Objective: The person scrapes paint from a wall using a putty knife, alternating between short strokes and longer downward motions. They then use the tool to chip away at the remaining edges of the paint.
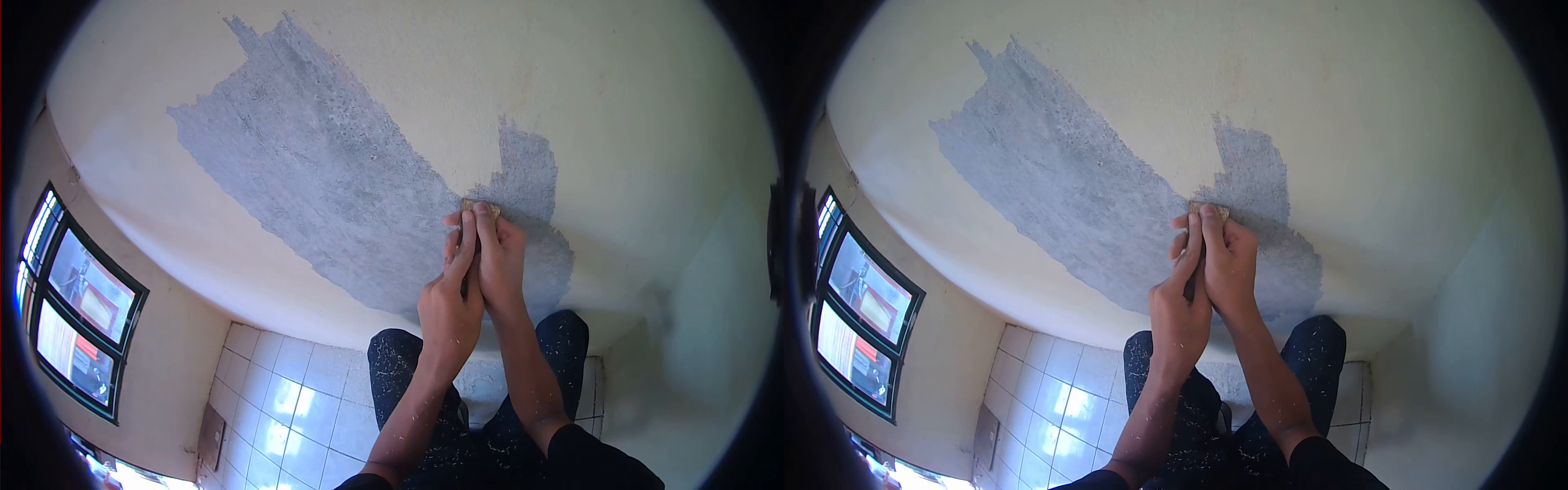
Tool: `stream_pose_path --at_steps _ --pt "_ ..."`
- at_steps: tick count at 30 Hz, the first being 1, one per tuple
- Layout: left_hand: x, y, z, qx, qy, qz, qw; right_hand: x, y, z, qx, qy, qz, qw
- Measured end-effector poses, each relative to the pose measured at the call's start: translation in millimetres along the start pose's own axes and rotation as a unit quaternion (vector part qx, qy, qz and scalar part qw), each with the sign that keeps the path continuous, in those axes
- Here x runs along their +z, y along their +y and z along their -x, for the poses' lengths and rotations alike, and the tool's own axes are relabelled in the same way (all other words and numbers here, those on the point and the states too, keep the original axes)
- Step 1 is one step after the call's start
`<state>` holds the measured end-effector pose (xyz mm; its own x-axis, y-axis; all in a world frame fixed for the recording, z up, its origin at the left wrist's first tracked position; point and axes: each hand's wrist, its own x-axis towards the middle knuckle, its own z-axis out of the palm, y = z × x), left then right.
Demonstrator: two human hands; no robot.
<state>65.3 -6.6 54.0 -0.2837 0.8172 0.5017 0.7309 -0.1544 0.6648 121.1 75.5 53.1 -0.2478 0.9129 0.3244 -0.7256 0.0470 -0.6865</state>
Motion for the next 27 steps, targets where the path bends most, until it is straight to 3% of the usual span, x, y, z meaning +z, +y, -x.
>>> stream_pose_path --at_steps 8,11,14,20,23,27 --pt "-12.2 12.8 -1.0 -0.038 -0.035 0.042 0.998 1.3 1.6 2.5 -0.017 0.025 0.015 0.999" --pt "-10.5 7.3 -1.1 -0.008 -0.020 0.042 0.999 4.4 1.5 2.4 -0.033 0.035 0.019 0.999" --pt "-13.9 12.5 -1.6 -0.056 -0.042 0.061 0.996 4.7 0.5 1.4 -0.047 0.040 0.033 0.998" --pt "-17.6 10.1 -7.8 -0.047 -0.030 0.092 0.994 9.0 0.4 -0.8 -0.052 0.027 0.042 0.997" --pt "-13.4 4.6 -6.7 0.020 0.004 0.075 0.997 8.5 1.6 2.2 -0.035 0.031 0.029 0.999" --pt "-14.9 -1.3 -5.1 0.000 -0.021 0.064 0.998 7.2 -1.1 0.0 -0.028 0.024 0.031 0.999"
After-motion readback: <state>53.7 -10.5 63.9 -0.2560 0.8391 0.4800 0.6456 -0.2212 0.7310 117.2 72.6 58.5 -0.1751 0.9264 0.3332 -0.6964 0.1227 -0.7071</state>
